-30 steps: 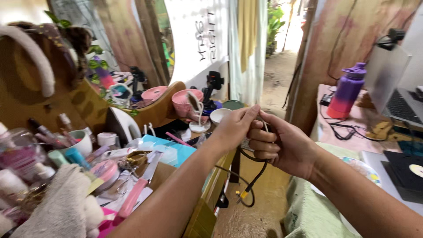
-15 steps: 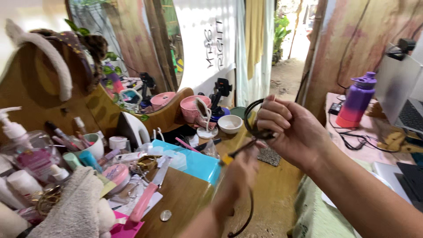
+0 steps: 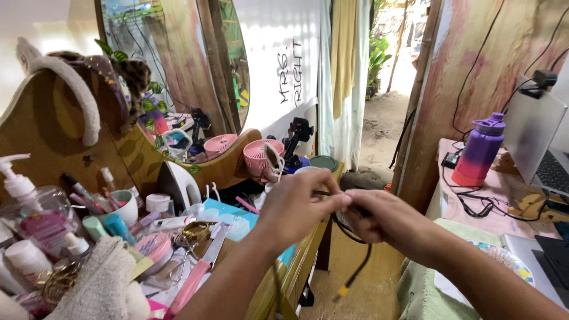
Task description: The person organizes items on a cluttered vanity and bed. They close a laptop, wipe a handbag with a towel, handle a hair tie, and move various toiletries and a small box. The person also tears off a sheet of toilet paper and wipes a small bottle before placing it back on the vanity.
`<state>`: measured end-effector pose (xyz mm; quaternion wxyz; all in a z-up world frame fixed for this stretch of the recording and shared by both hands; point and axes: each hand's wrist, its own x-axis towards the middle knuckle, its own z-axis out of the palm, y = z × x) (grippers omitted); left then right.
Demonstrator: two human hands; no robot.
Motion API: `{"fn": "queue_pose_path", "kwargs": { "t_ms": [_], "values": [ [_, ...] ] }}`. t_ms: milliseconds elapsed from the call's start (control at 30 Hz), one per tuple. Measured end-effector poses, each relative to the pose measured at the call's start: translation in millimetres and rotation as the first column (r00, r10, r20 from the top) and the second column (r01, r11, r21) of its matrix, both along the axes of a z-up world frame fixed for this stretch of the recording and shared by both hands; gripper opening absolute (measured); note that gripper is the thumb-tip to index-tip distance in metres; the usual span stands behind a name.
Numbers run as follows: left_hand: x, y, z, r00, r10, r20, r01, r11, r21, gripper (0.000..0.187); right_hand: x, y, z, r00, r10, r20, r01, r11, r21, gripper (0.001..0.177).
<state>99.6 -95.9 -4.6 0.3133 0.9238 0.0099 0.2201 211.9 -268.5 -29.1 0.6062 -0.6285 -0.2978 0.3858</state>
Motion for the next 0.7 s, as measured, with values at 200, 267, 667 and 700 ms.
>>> {"fn": "queue_pose_path", "kwargs": {
  "t_ms": [200, 267, 667, 700],
  "values": [
    [9.1, 8.2, -7.7, 0.91, -0.342, 0.236, 0.408, 0.843, -0.351, 0.037, -12.4, -3.4, 15.9, 0.933, 0.11, -0.343, -0.031, 0.973, 0.228, 0.031],
    [15.7, 13.0, -17.7, 0.939, -0.279, 0.201, 0.342, 0.814, -0.47, 0.038, -17.7, -1.5, 17.0, 0.925, 0.124, -0.358, -0.011, 0.953, 0.303, 0.031],
    [3.0, -79.2, -112.3, 0.985, -0.033, 0.168, 0.109, 0.879, -0.465, 0.039, 3.7, 34.9, 41.3, 0.93, 0.091, -0.357, 0.172, 0.75, 0.639, 0.031],
    [0.0, -81.9, -108.2, 0.996, -0.049, 0.072, 0.074, 0.92, -0.384, 0.037, 0.7, 39.7, 35.1, 0.982, -0.106, -0.158, 0.173, 0.839, 0.516, 0.03]
  ]
}}
